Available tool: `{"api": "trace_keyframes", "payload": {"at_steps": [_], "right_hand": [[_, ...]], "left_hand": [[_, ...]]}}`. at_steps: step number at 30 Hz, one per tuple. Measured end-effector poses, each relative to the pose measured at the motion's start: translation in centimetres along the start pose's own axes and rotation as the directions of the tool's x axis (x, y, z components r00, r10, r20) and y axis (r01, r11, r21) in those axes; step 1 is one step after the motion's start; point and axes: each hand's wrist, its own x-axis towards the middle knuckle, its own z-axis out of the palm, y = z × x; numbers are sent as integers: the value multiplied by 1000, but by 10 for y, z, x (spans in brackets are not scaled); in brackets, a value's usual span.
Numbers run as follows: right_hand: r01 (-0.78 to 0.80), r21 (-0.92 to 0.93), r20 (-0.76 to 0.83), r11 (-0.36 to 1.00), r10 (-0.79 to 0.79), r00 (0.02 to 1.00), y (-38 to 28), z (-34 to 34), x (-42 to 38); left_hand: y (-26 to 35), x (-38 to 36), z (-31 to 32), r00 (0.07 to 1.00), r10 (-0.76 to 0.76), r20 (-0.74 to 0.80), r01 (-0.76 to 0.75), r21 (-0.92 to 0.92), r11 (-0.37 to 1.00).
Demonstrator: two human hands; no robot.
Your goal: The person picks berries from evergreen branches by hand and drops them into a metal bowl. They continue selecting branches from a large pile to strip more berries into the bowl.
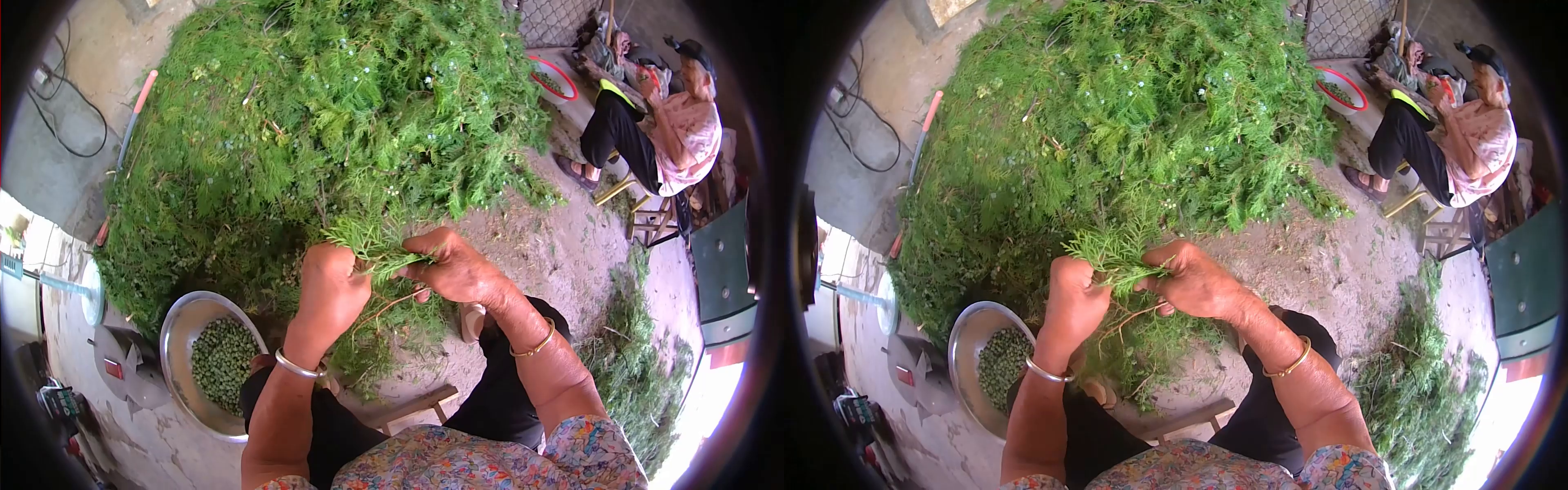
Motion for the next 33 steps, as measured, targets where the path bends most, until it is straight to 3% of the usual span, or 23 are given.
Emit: {"api": "trace_keyframes", "payload": {"at_steps": [1, 3, 4, 5, 6, 8, 10, 12, 14, 17, 18, 19, 20, 24, 26, 27, 28, 30, 32, 33], "right_hand": [[2, -2, 4, 1000, -2, 1000, 3, 1, 2], [54, 7, -44, 999, -53, 998, 11, 2, 4], [55, 5, -41, 998, -55, 998, 11, -1, 2], [80, 60, -103, 995, -74, 992, 10, -5, 0], [113, 114, -169, 987, -93, 981, 8, -10, -3], [161, 166, -242, 973, -118, 963, 5, -16, -6], [252, 379, -345, 890, -117, 931, 4, -17, -6], [289, 416, -360, 862, -135, 923, 2, -19, -6], [272, 353, -325, 895, -155, 933, 0, -21, -7], [266, 372, -296, 889, -159, 942, 4, -18, -6], [278, 382, -289, 881, -172, 942, 3, -17, -5], [300, 371, -301, 879, -191, 934, 4, -15, -4], [303, 374, -296, 876, -197, 935, 2, -13, -4], [323, 344, -324, 882, -211, 922, -1, -8, -3], [325, 359, -325, 875, -209, 922, -3, -5, -2], [318, 357, -321, 878, -205, 925, -4, -3, -1], [287, 293, -312, 912, -193, 930, -5, -2, 0], [251, 225, -299, 941, -179, 937, -5, 1, 2], [235, 63, -240, 970, -214, 947, -4, 0, 5], [246, 109, -228, 963, -217, 949, -3, 1, 6]], "left_hand": [[-2, 0, -2, 1000, -2, -4, 2, 2, 1000], [-7, 3, -7, 970, 196, -144, -161, 225, 961], [-14, 12, -6, 919, 158, -362, -45, 301, 953], [-28, 14, -20, 916, 82, -393, 35, 282, 959], [-32, 18, -31, 851, -73, -519, 122, 61, 991], [-43, 13, -63, 806, -270, -527, 216, -163, 963], [-59, -4, -84, 744, -422, -519, 304, -299, 904], [-66, -21, -109, 629, -579, -518, 428, -391, 815], [-113, -56, -133, 595, -576, -560, 517, -281, 808], [-141, -114, -166, 503, -706, -498, 787, -74, 612], [-160, -145, -172, 497, -701, -511, 788, -71, 611], [-186, -180, -173, 667, -425, -612, 714, 361, 600], [-185, -189, -173, 823, -134, -552, 553, 724, 412], [-156, -191, -177, 775, -153, -613, 629, 724, 285], [-102, -143, -173, 657, -257, -709, 599, 283, 749], [-72, -119, -166, 654, -405, -638, 527, 1, 850], [-40, -96, -156, 669, -524, -527, 435, -294, 851], [21, -51, -128, 840, -376, -392, 299, -244, 922], [39, -25, -100, 925, -313, -214, 224, -358, 906], [37, -15, -85, 955, -253, -153, 191, -332, 924]]}}
